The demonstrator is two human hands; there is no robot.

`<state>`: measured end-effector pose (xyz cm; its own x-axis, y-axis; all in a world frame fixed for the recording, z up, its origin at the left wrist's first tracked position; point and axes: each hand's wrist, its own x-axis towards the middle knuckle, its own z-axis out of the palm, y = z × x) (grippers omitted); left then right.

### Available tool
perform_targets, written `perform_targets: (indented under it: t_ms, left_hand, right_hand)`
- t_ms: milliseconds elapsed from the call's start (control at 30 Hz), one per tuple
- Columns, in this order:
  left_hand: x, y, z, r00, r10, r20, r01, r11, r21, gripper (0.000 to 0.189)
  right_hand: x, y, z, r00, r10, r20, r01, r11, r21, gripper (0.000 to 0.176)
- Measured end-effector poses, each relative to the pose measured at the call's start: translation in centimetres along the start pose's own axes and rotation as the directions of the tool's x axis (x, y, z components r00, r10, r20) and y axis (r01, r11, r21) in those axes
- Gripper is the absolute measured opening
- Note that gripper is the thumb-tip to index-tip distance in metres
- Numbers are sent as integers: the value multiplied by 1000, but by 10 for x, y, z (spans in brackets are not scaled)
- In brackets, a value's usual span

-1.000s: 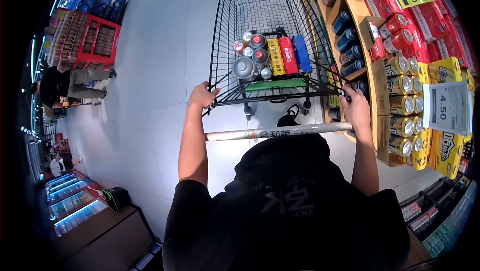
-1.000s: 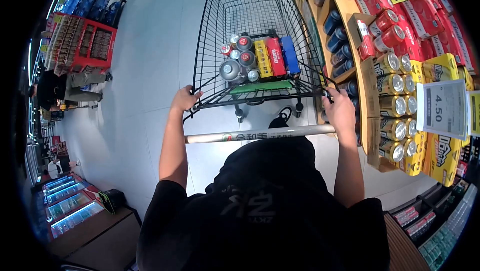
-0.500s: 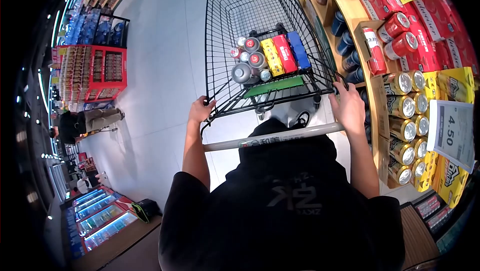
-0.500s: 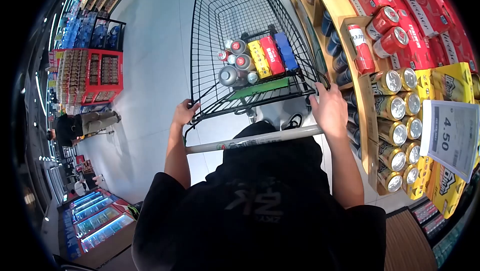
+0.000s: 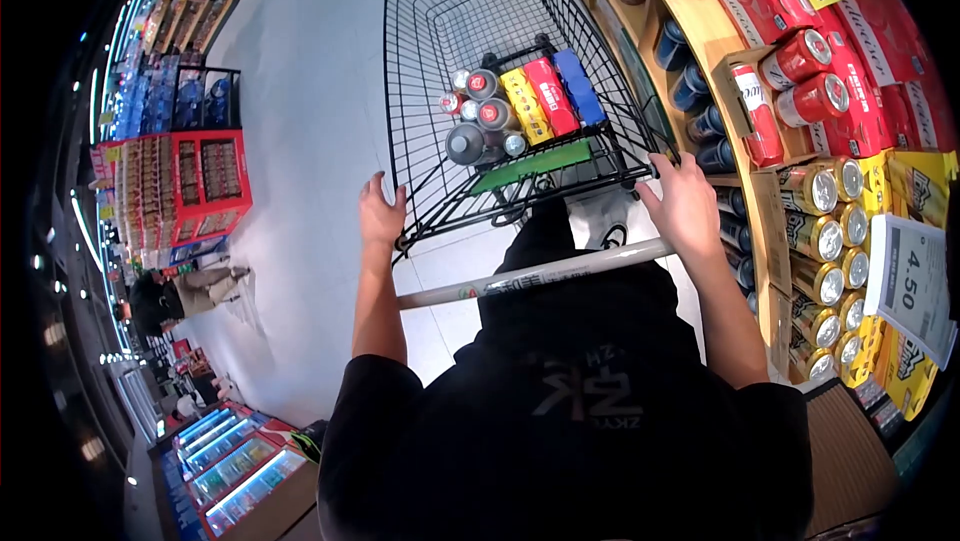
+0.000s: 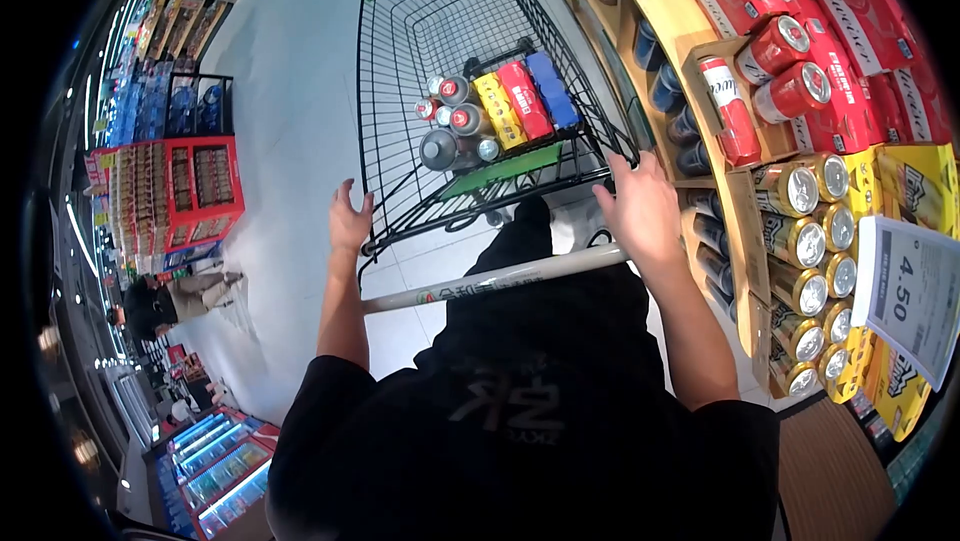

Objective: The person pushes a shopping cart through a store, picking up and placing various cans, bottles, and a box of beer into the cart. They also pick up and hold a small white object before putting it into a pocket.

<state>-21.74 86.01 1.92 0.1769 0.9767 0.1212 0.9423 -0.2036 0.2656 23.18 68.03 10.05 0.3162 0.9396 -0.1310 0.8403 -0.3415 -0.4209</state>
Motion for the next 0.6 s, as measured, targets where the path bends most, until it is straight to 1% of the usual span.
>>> perform_targets:
  t_ms: [67,100,133,200,233,267,300,333,367,400,433,467,533,567,600]
  left_hand:
    - [48,29,7,985,170,-11,-170,985,-23,49]
    - [74,37,22,968,242,-64,-247,965,-90,51]
    - [103,46,41,944,307,-123,-324,933,-158,53]
    - [156,63,82,927,339,-161,-367,908,-202,60]
    - [181,68,110,945,309,-103,-326,903,-280,67]
    - [207,60,153,947,313,-74,-322,919,-226,76]
    - [224,65,180,976,216,17,-207,955,-212,83]
    - [238,72,206,986,124,108,-102,978,-182,90]
    - [250,70,232,986,82,147,-46,972,-232,99]
    - [263,69,247,971,26,239,36,967,-252,102]
    - [278,60,274,955,-2,297,77,968,-241,103]
    - [283,60,282,957,-47,285,125,958,-259,104]
    - [287,63,284,976,-13,217,64,971,-230,92]
    - [286,67,280,977,-30,213,81,968,-238,88]
    - [284,70,275,980,-12,196,58,971,-233,88]
  right_hand:
    - [7,2,9,997,-52,-61,49,997,-52,47]
    - [12,-1,8,997,-58,-42,57,998,-24,47]
    - [16,-5,7,999,-33,-27,32,999,-25,47]
    - [23,-6,16,997,-47,-65,43,997,-58,47]
    - [26,-7,19,996,-45,-78,42,998,-40,48]
    - [29,-6,22,991,-78,-110,76,997,-18,48]
    - [31,-10,23,991,-65,-117,61,997,-40,48]
    - [33,-17,23,991,-45,-128,38,997,-62,48]
    - [38,-27,16,999,41,-32,-42,999,-34,47]
    - [40,-36,15,991,133,22,-131,989,-73,48]
    - [43,-37,19,995,96,-23,-97,992,-83,48]
    - [44,-38,22,997,54,-58,-59,993,-98,48]
    - [46,-48,22,991,125,-49,-130,985,-114,45]
    - [48,-53,22,988,148,-37,-152,982,-114,43]
    - [50,-56,21,986,166,-29,-168,980,-105,41]
